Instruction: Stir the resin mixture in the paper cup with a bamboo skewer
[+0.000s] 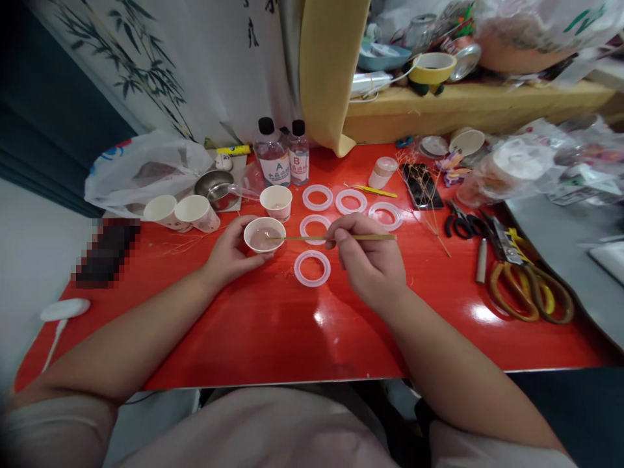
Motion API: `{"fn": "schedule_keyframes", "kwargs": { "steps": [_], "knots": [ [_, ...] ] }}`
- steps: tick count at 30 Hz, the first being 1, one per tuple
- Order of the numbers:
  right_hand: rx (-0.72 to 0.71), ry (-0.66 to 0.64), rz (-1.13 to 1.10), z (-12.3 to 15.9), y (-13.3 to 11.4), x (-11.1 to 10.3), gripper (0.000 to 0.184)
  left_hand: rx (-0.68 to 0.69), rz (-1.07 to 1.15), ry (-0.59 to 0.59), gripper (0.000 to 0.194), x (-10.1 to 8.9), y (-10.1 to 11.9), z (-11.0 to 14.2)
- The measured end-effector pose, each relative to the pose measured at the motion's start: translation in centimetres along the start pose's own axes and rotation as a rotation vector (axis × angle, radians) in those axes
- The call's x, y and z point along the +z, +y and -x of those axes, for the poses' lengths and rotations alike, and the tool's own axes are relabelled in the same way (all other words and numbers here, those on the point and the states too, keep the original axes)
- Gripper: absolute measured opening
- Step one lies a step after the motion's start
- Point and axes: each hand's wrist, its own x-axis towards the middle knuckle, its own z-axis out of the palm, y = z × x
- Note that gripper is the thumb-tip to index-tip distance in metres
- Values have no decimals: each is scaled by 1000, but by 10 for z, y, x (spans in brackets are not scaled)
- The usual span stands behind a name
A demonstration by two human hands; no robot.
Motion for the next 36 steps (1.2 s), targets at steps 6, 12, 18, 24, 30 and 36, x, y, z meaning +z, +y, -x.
{"fn": "schedule_keyframes", "kwargs": {
  "steps": [6,12,18,24,30,36],
  "knots": [
    [94,86,-173,-9,4,0,15,-45,-45,-19,67,-1,1,0],
    [232,134,-280,-20,13,-6,18,-46,-44,-23,70,-1,-3,1],
    [257,89,-244,-21,16,-6,22,-36,-58,-22,71,-2,-6,2],
    [248,108,-231,-24,16,-9,23,-39,-46,-6,69,0,-2,1],
    [270,158,-274,-28,8,-15,20,-48,-47,0,70,0,-2,1],
    [239,252,-317,-33,1,-26,13,-57,-49,24,73,0,-4,2]
  ]
}}
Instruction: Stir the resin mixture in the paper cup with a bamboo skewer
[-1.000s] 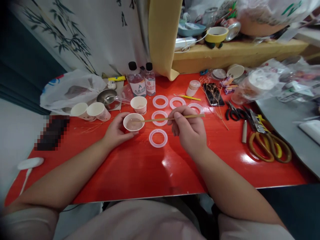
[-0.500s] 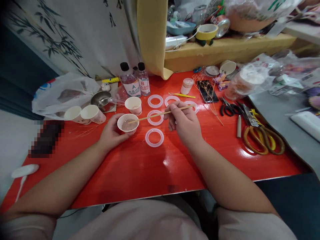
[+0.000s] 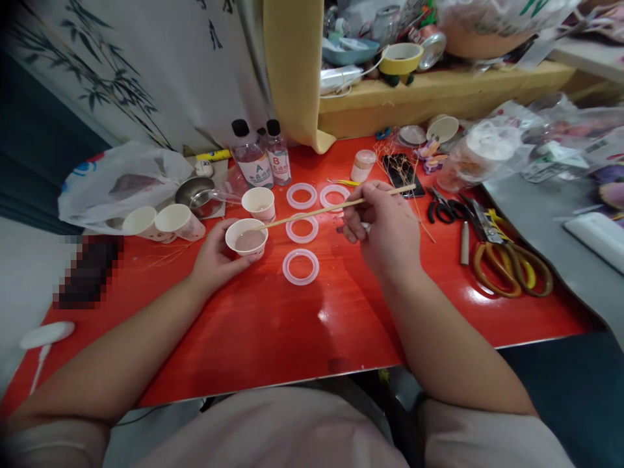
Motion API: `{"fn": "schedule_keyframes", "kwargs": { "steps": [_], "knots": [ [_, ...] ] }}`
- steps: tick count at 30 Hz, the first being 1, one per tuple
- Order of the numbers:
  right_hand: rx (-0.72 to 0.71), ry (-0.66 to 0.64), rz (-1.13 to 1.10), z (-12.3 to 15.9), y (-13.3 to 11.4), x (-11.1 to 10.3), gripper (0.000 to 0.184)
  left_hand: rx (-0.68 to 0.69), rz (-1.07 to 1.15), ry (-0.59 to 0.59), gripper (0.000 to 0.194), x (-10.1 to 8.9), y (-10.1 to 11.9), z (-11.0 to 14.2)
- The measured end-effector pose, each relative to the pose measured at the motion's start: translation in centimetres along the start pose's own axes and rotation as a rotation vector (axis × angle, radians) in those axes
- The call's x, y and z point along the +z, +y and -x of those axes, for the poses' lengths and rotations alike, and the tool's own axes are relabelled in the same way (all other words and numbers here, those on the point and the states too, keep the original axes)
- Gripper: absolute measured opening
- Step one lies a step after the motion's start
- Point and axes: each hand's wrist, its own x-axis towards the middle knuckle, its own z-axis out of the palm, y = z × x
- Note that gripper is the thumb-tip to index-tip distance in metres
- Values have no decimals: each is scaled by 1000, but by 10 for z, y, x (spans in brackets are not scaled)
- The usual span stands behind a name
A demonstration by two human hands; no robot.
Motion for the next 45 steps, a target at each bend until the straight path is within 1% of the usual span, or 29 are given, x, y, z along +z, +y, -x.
{"fn": "schedule_keyframes", "kwargs": {
  "steps": [2,4,6,8,11,14,17,21,27,32,34,36,39,42,45],
  "knots": [
    [-35,20,-10,-1,-1,-2,13,5,9,10,74,0,-1,0],
    [-22,9,-4,-1,2,-1,14,11,7,5,74,0,-2,0],
    [23,-40,31,2,6,2,15,9,-9,-14,73,0,-2,0],
    [34,-108,91,7,11,6,17,9,-25,-33,71,0,0,0],
    [-69,-173,218,19,15,11,23,6,-28,-57,69,0,3,0],
    [-175,-252,376,33,13,12,23,-3,-30,-76,69,-1,4,0],
    [-215,-349,481,42,11,14,21,3,-37,-105,68,-2,5,-1],
    [-232,-381,561,43,12,15,20,16,-75,-135,65,-3,8,-3],
    [-205,-364,558,43,13,14,20,24,-134,-141,65,-3,9,-3],
    [-161,-283,466,37,25,12,20,35,-146,-134,66,-4,8,-3],
    [-86,-278,395,31,31,12,22,33,-147,-147,64,-4,10,-4],
    [32,-245,313,24,36,14,22,28,-143,-155,63,-4,12,-6],
    [181,-137,160,14,40,17,21,15,-117,-142,65,-3,13,-6],
    [236,-42,20,9,39,18,18,-8,-61,-120,67,-1,11,-4],
    [222,11,-45,6,31,18,14,-29,-4,-97,68,1,7,-2]
  ]
}}
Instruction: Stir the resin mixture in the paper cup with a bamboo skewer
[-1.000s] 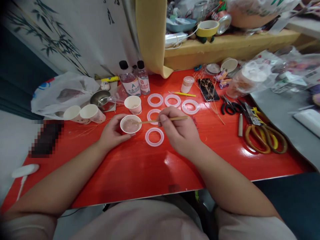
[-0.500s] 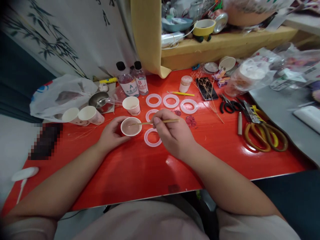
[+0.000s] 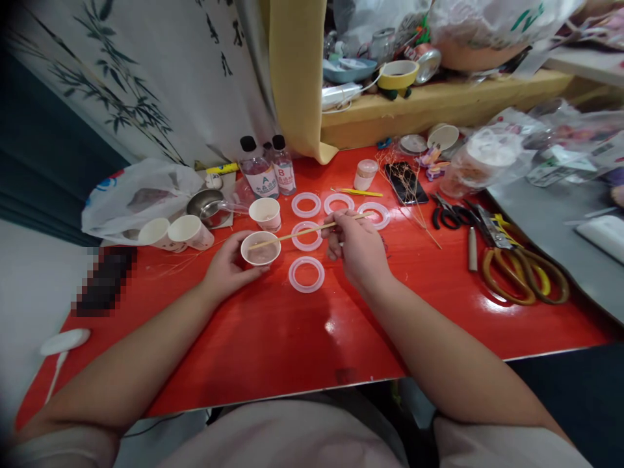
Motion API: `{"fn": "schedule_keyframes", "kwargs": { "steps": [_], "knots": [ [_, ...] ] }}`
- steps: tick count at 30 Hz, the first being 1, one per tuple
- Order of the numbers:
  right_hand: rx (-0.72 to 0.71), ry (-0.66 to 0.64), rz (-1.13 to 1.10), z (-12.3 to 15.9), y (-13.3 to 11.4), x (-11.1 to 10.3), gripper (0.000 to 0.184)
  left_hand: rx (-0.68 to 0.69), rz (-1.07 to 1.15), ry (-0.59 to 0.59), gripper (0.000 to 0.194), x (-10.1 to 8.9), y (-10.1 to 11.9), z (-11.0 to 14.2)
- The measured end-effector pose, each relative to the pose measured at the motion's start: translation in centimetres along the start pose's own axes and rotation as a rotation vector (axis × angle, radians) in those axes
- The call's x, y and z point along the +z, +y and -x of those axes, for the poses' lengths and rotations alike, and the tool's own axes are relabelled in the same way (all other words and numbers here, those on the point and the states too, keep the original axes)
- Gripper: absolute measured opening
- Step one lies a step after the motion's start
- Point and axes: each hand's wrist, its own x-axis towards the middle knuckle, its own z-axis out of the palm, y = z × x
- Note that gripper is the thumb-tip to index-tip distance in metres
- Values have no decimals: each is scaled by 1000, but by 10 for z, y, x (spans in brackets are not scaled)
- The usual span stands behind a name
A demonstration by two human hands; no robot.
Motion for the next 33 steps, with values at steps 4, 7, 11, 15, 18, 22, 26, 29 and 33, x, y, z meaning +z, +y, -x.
{"fn": "schedule_keyframes", "kwargs": {
  "steps": [4,7,11,15,18,22,26,29,33],
  "knots": [
    [-67,11,-31,2,-15,2,12,7,37,15,68,2,-2,0],
    [-115,0,-33,4,-24,3,13,11,55,18,68,2,-1,-1],
    [-156,-31,-50,7,-30,6,13,-12,118,-12,70,1,2,-2],
    [-176,-35,-50,9,-34,7,13,-37,154,-14,71,1,5,-2],
    [-169,-18,-61,8,-34,6,14,-37,134,-10,71,1,4,-2],
    [-230,-52,24,8,-26,4,15,-14,67,2,71,1,2,-2],
    [-366,-189,295,18,-14,8,17,17,-5,-23,68,-1,2,-2],
    [-526,-330,553,25,-11,9,13,32,-69,-57,67,-2,2,-2],
    [-465,-320,611,23,-7,4,13,30,-88,-70,67,-3,1,-2]
  ]
}}
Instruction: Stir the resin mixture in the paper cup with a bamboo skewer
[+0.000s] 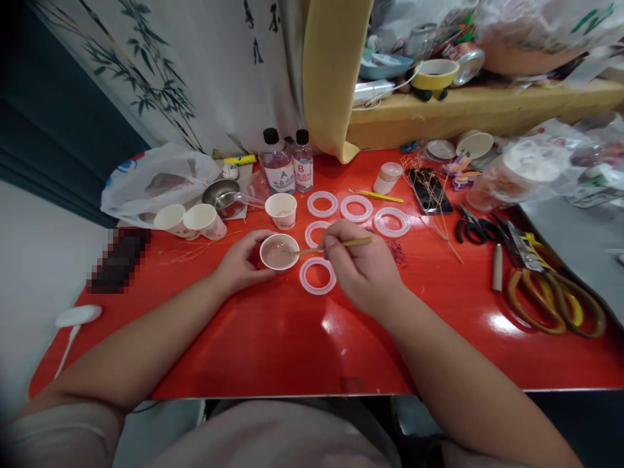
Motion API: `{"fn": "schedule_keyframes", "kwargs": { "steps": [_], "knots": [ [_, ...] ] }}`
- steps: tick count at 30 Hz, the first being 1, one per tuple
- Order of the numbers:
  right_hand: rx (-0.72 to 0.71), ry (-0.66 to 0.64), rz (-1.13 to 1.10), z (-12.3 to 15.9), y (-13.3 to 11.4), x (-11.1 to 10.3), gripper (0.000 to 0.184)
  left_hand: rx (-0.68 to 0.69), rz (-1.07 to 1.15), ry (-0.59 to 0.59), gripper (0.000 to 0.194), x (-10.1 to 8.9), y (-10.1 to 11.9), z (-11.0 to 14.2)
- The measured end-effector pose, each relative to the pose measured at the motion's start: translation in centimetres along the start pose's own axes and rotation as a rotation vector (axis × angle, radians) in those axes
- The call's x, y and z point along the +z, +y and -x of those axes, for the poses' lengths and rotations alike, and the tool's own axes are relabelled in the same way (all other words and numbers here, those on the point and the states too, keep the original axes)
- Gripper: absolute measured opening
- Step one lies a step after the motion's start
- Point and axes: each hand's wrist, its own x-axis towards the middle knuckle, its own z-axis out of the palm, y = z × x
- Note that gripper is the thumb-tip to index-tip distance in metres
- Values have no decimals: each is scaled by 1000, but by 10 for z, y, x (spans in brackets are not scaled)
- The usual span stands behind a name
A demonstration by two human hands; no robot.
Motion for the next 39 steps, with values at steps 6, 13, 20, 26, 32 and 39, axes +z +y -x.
{"fn": "schedule_keyframes", "kwargs": {
  "steps": [6,13,20,26,32,39],
  "knots": [
    [412,250,-481,-14,18,-1,13,-12,91,45,68,1,0,1],
    [361,394,-602,-21,5,-9,8,-11,156,62,73,3,-3,-1],
    [295,404,-620,-21,-5,-13,10,-18,191,65,73,5,-4,0],
    [240,320,-519,-19,-3,-21,13,-17,196,55,71,4,-3,0],
    [173,259,-416,-16,4,-25,16,-37,188,51,71,4,0,0],
    [232,334,-534,-14,-7,-20,13,-46,184,53,72,4,0,0]
  ]
}}
